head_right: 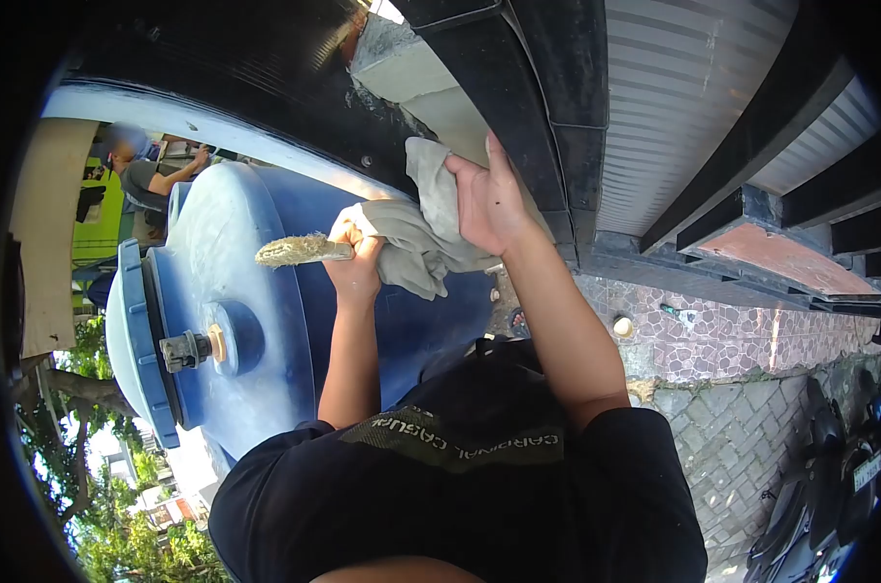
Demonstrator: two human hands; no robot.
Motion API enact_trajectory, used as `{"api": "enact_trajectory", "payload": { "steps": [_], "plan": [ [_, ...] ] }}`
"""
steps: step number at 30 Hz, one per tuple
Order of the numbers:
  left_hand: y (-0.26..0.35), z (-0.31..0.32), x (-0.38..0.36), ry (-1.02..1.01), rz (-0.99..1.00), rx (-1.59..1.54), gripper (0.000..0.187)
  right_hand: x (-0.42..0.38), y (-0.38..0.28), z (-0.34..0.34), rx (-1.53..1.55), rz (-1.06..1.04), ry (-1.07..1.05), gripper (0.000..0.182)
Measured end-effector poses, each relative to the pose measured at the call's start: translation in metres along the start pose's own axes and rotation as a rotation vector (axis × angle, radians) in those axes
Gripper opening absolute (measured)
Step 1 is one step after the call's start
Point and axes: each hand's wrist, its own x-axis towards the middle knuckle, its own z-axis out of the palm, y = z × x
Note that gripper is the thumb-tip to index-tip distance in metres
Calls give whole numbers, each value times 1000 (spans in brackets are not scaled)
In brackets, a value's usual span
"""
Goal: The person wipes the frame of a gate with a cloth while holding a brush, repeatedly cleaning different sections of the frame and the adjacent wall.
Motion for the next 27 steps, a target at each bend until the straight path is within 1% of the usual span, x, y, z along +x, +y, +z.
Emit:
{"api": "enact_trajectory", "payload": {
  "steps": [1,2,3,4,5,6,8,9,11,12,13,15,16,17,18,19,21,22,23,25,26,27],
  "plan": [
    [-4,-5,-4,17,-6,-10,10,-9,2,0,177,-31,-43,91],
    [-3,-10,-6,-3,136,97,13,-16,5,1,355,-61,-86,90],
    [-2,-11,-8,-25,278,209,23,-20,8,2,346,-44,-81,90],
    [-2,-9,-13,16,270,217,34,-24,11,2,375,-29,-150,89],
    [3,-6,-15,31,269,212,34,-26,13,2,404,-15,-221,87],
    [5,-5,-17,38,267,154,34,-27,14,0,396,-2,-221,87],
    [12,-2,-18,70,266,90,35,-27,18,-4,419,-45,-371,80],
    [15,0,-19,82,270,90,35,-30,23,-3,415,-33,-375,80],
    [20,4,-22,161,66,-101,36,-41,40,3,-397,-306,32,66],
    [20,8,-22,165,-15,-159,37,-45,40,1,-1140,-549,-105,54],
    [23,15,-22,169,-55,-109,38,-50,47,5,-1140,-554,-113,54],
    [26,21,-23,100,-20,45,38,-61,58,21,-952,-365,79,49],
    [27,23,-21,88,-17,45,38,-58,62,6,-890,-418,123,43],
    [27,25,-20,26,89,115,39,-57,57,2,-887,-429,133,43],
    [27,27,-18,-37,195,183,39,-57,53,-2,-970,-518,126,40],
    [28,27,-16,-52,194,184,39,-56,50,-5,-1051,-606,121,37],
    [31,23,-15,-127,301,237,41,-57,45,-2,-1071,-656,144,37],
    [35,24,-13,-155,330,254,43,-56,43,-1,-1101,-700,150,37],
    [36,21,-14,-169,322,256,43,-56,42,-1,-1094,-700,166,37],
    [38,11,-15,-238,323,269,43,-53,40,-2,-1151,-839,129,44],
    [36,9,-16,-236,340,193,43,-54,36,-4,-1146,-837,142,44],
    [32,8,-16,-239,376,84,45,-55,32,-8,-1151,-858,73,51]
  ]
}}
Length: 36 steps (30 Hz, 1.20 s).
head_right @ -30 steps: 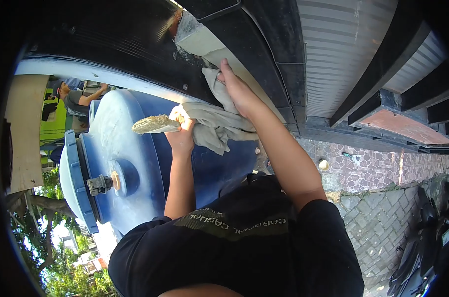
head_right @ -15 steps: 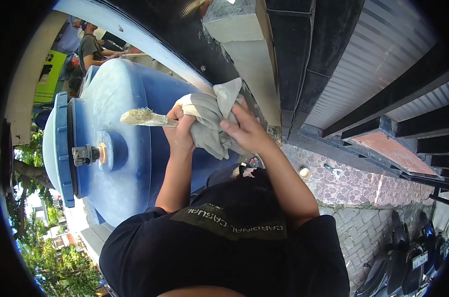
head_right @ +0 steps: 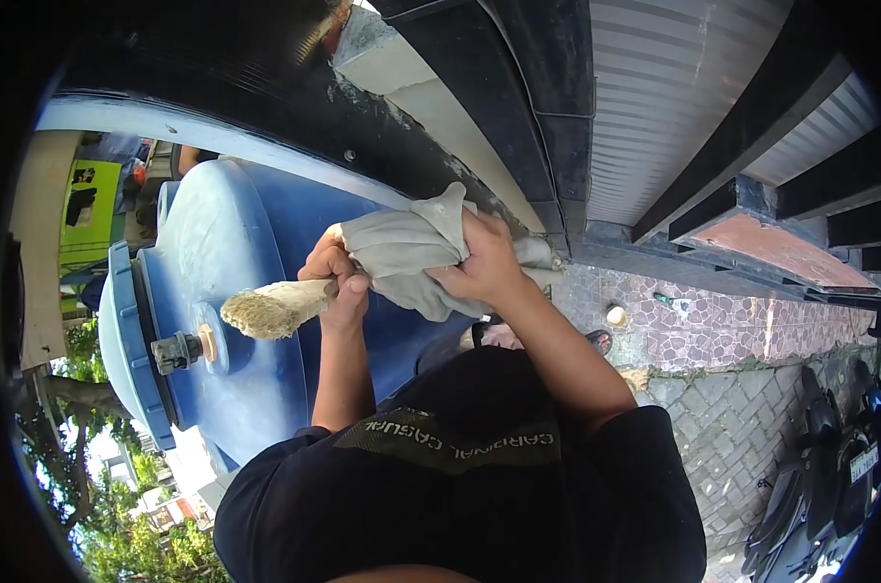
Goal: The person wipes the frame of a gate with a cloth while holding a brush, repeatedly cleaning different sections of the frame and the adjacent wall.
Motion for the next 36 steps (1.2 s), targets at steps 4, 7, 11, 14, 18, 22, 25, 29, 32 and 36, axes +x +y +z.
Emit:
{"api": "enact_trajectory", "payload": {
  "steps": [4,7,11,14,18,22,25,29,32,36],
  "plan": [
    [-4,-11,-12,5,-88,-73,46,-4,-4,-6,162,-12,-22,71],
    [-2,-5,-18,-40,-150,-57,45,-6,-7,-14,280,49,-64,73],
    [-11,24,-19,16,-206,-249,39,0,-31,-22,329,90,-59,70],
    [-10,45,-32,-118,-511,-267,34,3,-48,-29,465,119,-132,76],
    [-23,60,-47,-215,-422,222,50,-5,-74,-60,701,74,-112,75],
    [-34,57,-68,254,-394,11,18,-26,-105,-121,430,27,154,40],
    [-28,54,-71,428,-283,-286,33,-57,-95,-168,223,249,153,39],
    [-6,73,-72,512,-275,-401,28,-103,-65,-183,-379,622,-150,50],
    [4,91,-71,548,-212,-281,25,-121,-68,-172,-686,935,-622,63],
    [23,106,-67,529,-125,-212,21,-109,-69,-130,-302,985,-773,76]
  ]
}}
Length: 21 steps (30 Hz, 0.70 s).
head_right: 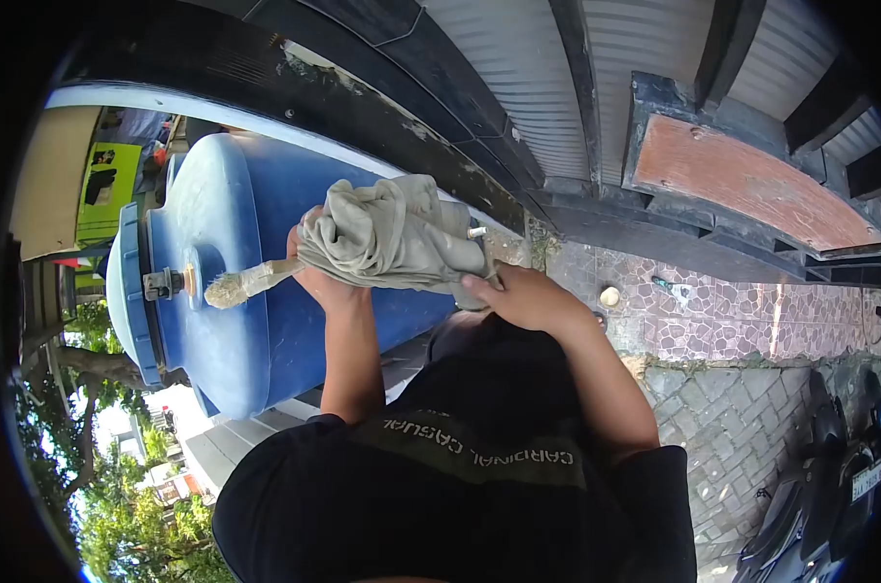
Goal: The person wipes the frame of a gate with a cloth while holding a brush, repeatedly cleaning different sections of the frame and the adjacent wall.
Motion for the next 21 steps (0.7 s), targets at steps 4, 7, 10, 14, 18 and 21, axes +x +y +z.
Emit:
{"api": "enact_trajectory", "payload": {
  "steps": [4,7,10,14,18,21],
  "plan": [
    [27,15,-6,-39,80,42,15,58,9,55,792,-202,-56,44],
    [42,-2,0,-5,162,68,21,44,-12,51,1192,-133,114,28],
    [59,-3,4,73,189,82,9,46,-6,51,1378,-286,332,25],
    [61,-18,4,150,250,319,19,44,-6,46,1062,-655,692,23],
    [58,-23,-3,-5,-102,511,15,30,-18,33,1093,-856,580,32],
    [47,-18,-9,-324,-249,626,5,37,-37,26,1021,-1002,499,33]
  ]
}}
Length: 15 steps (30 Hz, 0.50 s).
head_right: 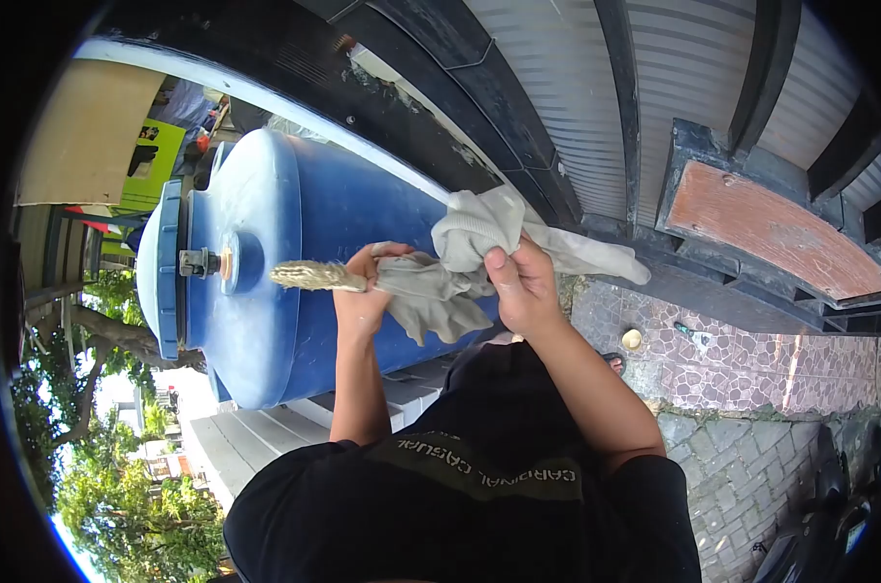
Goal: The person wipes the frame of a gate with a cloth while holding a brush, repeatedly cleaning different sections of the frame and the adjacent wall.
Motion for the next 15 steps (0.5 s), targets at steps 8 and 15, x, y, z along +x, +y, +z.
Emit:
{"api": "enact_trajectory", "payload": {
  "steps": [8,15],
  "plan": [
    [-13,-30,22,-243,151,-364,38,79,6,65,-246,-502,-451,56],
    [0,-51,83,264,523,-403,37,114,15,120,571,-98,-425,103]
  ]
}}
